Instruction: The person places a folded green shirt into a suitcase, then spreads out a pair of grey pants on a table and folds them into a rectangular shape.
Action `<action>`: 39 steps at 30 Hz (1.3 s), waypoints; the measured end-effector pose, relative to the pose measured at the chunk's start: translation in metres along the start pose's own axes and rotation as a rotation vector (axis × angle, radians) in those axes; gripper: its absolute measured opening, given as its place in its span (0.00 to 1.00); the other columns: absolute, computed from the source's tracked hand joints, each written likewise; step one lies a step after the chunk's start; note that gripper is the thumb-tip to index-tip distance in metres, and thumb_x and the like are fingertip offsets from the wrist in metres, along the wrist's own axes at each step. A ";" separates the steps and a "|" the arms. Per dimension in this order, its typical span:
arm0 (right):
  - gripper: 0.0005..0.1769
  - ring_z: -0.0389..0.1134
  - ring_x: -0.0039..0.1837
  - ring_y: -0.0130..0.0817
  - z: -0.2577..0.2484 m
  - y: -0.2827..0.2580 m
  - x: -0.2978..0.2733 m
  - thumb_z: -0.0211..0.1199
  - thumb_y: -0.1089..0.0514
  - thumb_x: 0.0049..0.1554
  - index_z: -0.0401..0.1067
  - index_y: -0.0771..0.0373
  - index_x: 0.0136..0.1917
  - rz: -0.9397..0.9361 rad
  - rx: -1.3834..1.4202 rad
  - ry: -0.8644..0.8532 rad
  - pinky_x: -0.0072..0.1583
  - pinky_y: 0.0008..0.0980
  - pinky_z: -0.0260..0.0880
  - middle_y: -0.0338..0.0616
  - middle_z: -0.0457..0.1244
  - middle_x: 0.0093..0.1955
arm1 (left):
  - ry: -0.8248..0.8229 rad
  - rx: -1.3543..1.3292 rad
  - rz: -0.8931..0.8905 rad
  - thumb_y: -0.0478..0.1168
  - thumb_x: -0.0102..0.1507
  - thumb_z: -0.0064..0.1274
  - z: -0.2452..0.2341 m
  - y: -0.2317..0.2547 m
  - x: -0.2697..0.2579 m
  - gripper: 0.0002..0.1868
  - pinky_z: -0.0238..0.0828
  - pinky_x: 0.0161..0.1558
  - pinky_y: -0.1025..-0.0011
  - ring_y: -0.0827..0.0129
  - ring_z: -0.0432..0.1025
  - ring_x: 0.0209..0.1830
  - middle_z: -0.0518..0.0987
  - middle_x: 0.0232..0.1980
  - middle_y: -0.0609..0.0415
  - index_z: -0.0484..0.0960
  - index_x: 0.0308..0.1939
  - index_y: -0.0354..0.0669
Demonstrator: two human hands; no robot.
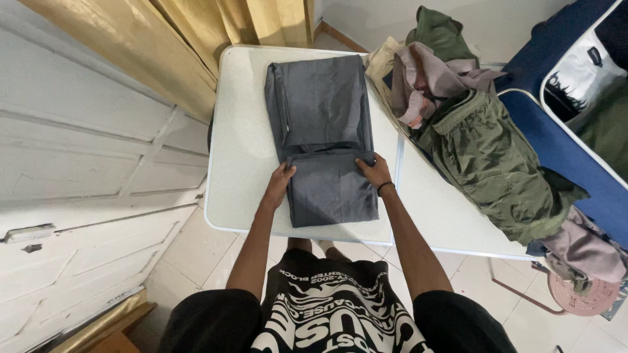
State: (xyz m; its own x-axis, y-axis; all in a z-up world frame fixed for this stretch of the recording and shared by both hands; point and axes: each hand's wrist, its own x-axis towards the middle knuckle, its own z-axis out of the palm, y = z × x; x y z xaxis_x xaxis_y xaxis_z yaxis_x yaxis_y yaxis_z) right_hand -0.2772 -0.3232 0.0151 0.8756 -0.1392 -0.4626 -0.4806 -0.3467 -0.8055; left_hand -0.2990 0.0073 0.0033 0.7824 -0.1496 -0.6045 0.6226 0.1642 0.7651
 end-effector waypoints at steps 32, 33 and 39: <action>0.13 0.60 0.36 0.26 -0.010 -0.043 -0.030 0.66 0.53 0.62 0.72 0.61 0.57 -0.257 -0.136 -0.116 0.38 0.34 0.63 0.41 0.63 0.35 | 0.436 0.785 0.580 0.37 0.67 0.56 0.034 0.018 -0.021 0.07 0.69 0.50 0.61 0.58 0.73 0.44 0.79 0.46 0.48 0.79 0.47 0.38; 0.14 0.62 0.37 0.28 -0.010 -0.040 -0.023 0.65 0.52 0.63 0.71 0.61 0.58 -0.219 -0.164 -0.115 0.39 0.35 0.64 0.42 0.64 0.36 | 0.437 0.718 0.507 0.37 0.68 0.55 0.033 0.020 -0.021 0.07 0.71 0.48 0.63 0.59 0.74 0.42 0.80 0.45 0.47 0.78 0.47 0.37; 0.17 0.73 0.46 0.44 0.005 -0.015 0.014 0.65 0.50 0.62 0.71 0.60 0.59 -0.253 -0.275 0.076 0.49 0.43 0.73 0.49 0.69 0.43 | 0.466 0.613 0.472 0.34 0.66 0.57 0.024 0.022 0.001 0.10 0.73 0.44 0.68 0.64 0.76 0.39 0.81 0.47 0.47 0.79 0.51 0.38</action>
State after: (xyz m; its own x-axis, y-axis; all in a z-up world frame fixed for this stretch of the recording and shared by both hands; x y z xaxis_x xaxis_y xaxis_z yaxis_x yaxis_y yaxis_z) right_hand -0.2577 -0.3158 0.0190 0.9710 -0.0821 -0.2244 -0.2267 -0.6133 -0.7567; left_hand -0.2853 -0.0130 0.0247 0.9644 0.2338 -0.1236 0.2218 -0.4604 0.8595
